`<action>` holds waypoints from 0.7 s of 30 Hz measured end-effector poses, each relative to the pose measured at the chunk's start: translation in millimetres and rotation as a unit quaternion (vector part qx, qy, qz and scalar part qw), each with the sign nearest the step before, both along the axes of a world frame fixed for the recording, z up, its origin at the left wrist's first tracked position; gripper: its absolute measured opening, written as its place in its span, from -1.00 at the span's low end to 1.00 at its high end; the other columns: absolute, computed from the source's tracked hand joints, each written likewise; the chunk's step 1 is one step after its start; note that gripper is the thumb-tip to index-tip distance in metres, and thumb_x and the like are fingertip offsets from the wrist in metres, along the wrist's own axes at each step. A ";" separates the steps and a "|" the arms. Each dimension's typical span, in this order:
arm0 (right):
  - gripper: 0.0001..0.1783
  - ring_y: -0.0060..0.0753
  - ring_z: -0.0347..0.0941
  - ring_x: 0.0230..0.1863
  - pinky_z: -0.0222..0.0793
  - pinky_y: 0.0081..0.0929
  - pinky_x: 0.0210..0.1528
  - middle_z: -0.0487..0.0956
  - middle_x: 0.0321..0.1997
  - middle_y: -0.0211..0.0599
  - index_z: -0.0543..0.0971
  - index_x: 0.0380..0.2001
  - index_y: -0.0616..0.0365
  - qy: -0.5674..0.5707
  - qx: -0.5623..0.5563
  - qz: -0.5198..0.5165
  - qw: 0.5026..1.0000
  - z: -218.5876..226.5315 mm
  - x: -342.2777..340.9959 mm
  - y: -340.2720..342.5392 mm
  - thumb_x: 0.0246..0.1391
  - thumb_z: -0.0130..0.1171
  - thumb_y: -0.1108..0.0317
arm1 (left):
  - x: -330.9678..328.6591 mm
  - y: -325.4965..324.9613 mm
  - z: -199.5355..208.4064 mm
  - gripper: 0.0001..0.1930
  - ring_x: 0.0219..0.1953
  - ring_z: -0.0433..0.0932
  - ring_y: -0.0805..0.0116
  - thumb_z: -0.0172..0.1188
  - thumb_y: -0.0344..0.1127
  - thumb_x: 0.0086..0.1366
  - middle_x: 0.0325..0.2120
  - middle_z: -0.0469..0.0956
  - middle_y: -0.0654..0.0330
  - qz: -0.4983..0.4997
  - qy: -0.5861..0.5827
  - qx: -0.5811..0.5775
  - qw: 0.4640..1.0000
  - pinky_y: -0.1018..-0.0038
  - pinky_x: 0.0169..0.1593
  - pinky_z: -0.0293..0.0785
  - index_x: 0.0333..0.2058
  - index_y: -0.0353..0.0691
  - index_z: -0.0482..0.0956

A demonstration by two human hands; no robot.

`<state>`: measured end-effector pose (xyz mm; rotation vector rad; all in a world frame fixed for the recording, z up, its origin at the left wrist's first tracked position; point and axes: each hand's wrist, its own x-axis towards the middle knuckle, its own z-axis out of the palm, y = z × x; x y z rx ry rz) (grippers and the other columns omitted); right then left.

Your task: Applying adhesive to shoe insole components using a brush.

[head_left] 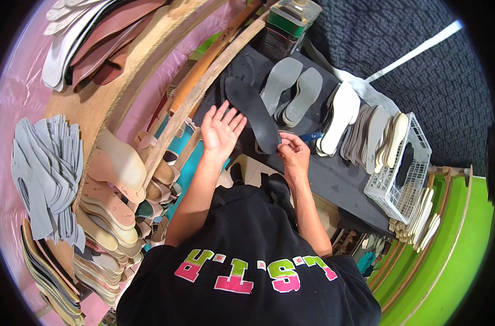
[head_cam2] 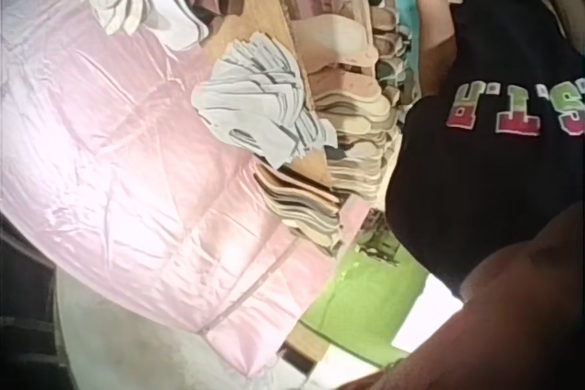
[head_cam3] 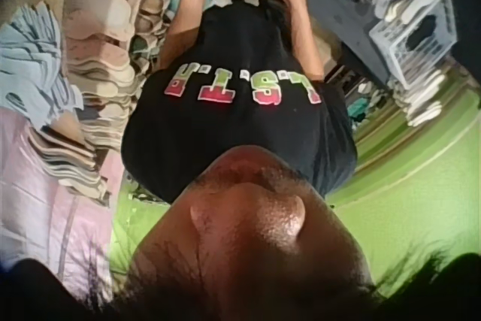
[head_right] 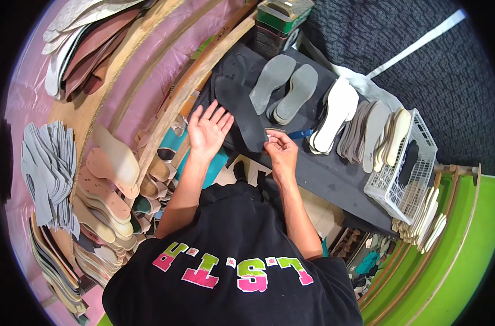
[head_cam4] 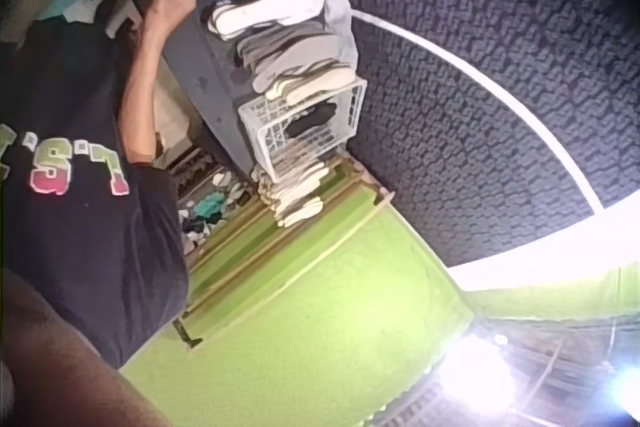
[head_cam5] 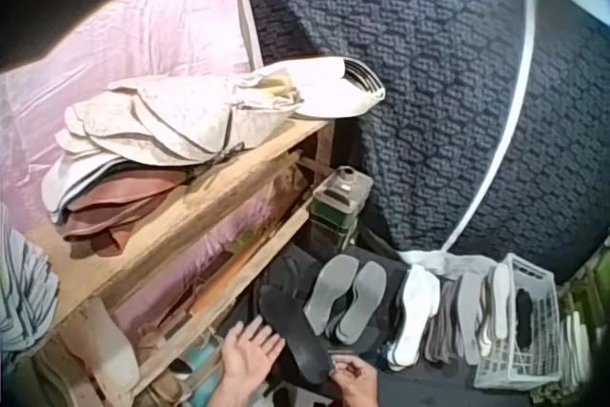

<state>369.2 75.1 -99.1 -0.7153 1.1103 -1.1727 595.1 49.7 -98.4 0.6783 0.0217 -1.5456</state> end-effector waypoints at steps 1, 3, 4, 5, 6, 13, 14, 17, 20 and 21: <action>-0.65 -0.68 0.59 -0.30 0.48 -0.66 -0.23 0.71 -0.20 -0.40 0.67 0.03 0.34 0.016 0.002 0.004 1.000 0.8 -12.6 4.0 0.18 0.24 0.70 | -2.6 -0.4 -0.9 -0.23 0.38 0.41 -0.08 0.06 0.13 0.53 0.43 0.36 -0.11 0.002 0.003 -0.001 1.000 0.02 0.52 0.29 0.51 -0.25 0.24; -0.65 -0.70 0.59 -0.30 0.47 -0.67 -0.24 0.72 -0.20 -0.40 0.69 0.02 0.34 0.043 0.007 0.003 0.999 2.8 -36.8 11.1 0.16 0.22 0.70 | -6.0 0.1 -2.4 -0.26 0.35 0.44 -0.03 0.06 0.13 0.52 0.39 0.41 -0.03 -0.002 0.007 -0.018 1.000 0.01 0.49 0.31 0.49 -0.22 0.29; -0.65 -0.71 0.58 -0.30 0.45 -0.67 -0.25 0.72 -0.21 -0.42 0.70 0.01 0.32 0.059 0.012 0.003 0.998 5.8 -49.0 14.9 0.16 0.21 0.69 | -6.7 2.9 0.2 -0.28 0.33 0.46 0.00 0.07 0.12 0.52 0.37 0.44 0.01 -0.008 0.010 -0.033 0.999 0.02 0.48 0.32 0.48 -0.20 0.32; -0.65 -0.72 0.57 -0.31 0.44 -0.67 -0.26 0.71 -0.20 -0.43 0.71 0.01 0.31 0.072 0.008 0.005 0.997 7.6 -63.5 18.6 0.16 0.21 0.68 | -8.6 4.2 1.8 -0.32 0.29 0.49 0.05 0.07 0.11 0.52 0.34 0.48 0.07 -0.012 0.004 -0.032 0.999 0.04 0.46 0.34 0.45 -0.17 0.38; -0.65 -0.73 0.56 -0.32 0.43 -0.68 -0.26 0.70 -0.20 -0.45 0.71 0.01 0.30 0.086 0.004 0.005 0.996 8.9 -76.7 23.8 0.16 0.20 0.67 | -9.1 7.4 2.6 -0.33 0.27 0.52 0.05 0.11 0.07 0.51 0.32 0.49 0.07 -0.019 -0.002 -0.030 0.999 0.03 0.47 0.34 0.45 -0.18 0.38; -0.69 -0.83 0.39 -0.34 0.27 -0.71 -0.33 0.63 -0.20 -0.58 0.78 -0.01 0.17 0.168 0.023 -0.092 0.981 9.2 -176.6 68.1 0.21 0.22 0.54 | -40.5 49.0 6.2 -0.47 0.17 0.63 0.09 0.10 -0.10 0.53 0.18 0.57 0.04 -0.242 -0.107 -0.056 0.963 0.09 0.38 0.52 0.31 -0.34 0.45; -0.71 -0.84 0.38 -0.34 0.26 -0.71 -0.33 0.64 -0.18 -0.60 0.79 -0.01 0.11 0.179 0.026 -0.106 0.978 7.0 -192.8 74.3 0.25 0.24 0.48 | -54.3 54.3 6.5 -0.49 0.18 0.62 0.09 0.09 -0.11 0.53 0.18 0.57 0.03 -0.275 -0.125 -0.056 0.952 0.10 0.37 0.54 0.27 -0.37 0.47; -0.70 -0.80 0.43 -0.29 0.30 -0.71 -0.29 0.71 -0.09 -0.52 0.77 0.03 0.11 0.204 0.058 -0.135 0.968 2.0 -236.5 90.7 0.27 0.28 0.43 | -102.8 68.1 5.4 -0.56 0.22 0.61 0.05 0.10 -0.16 0.54 0.17 0.59 0.01 -0.337 -0.140 -0.020 0.931 0.11 0.36 0.54 0.21 -0.37 0.50; -0.69 -0.81 0.47 -0.21 0.32 -0.65 -0.27 0.71 -0.08 -0.54 0.74 0.09 0.04 0.228 0.090 -0.182 0.952 -2.5 -269.0 103.0 0.31 0.31 0.37 | -142.8 72.9 -23.6 -0.63 0.22 0.63 0.06 0.13 -0.25 0.55 0.14 0.62 0.04 -0.355 -0.118 -0.002 0.927 0.10 0.36 0.54 0.19 -0.33 0.53; -0.65 -0.76 0.51 -0.13 0.37 -0.61 -0.20 0.73 0.01 -0.48 0.71 0.14 0.04 0.231 0.103 -0.176 0.951 -10.1 -281.6 107.6 0.31 0.31 0.37 | -155.5 71.9 -31.8 -0.65 0.21 0.63 0.05 0.13 -0.26 0.55 0.13 0.62 0.03 -0.367 -0.154 0.007 0.917 0.11 0.35 0.55 0.18 -0.32 0.53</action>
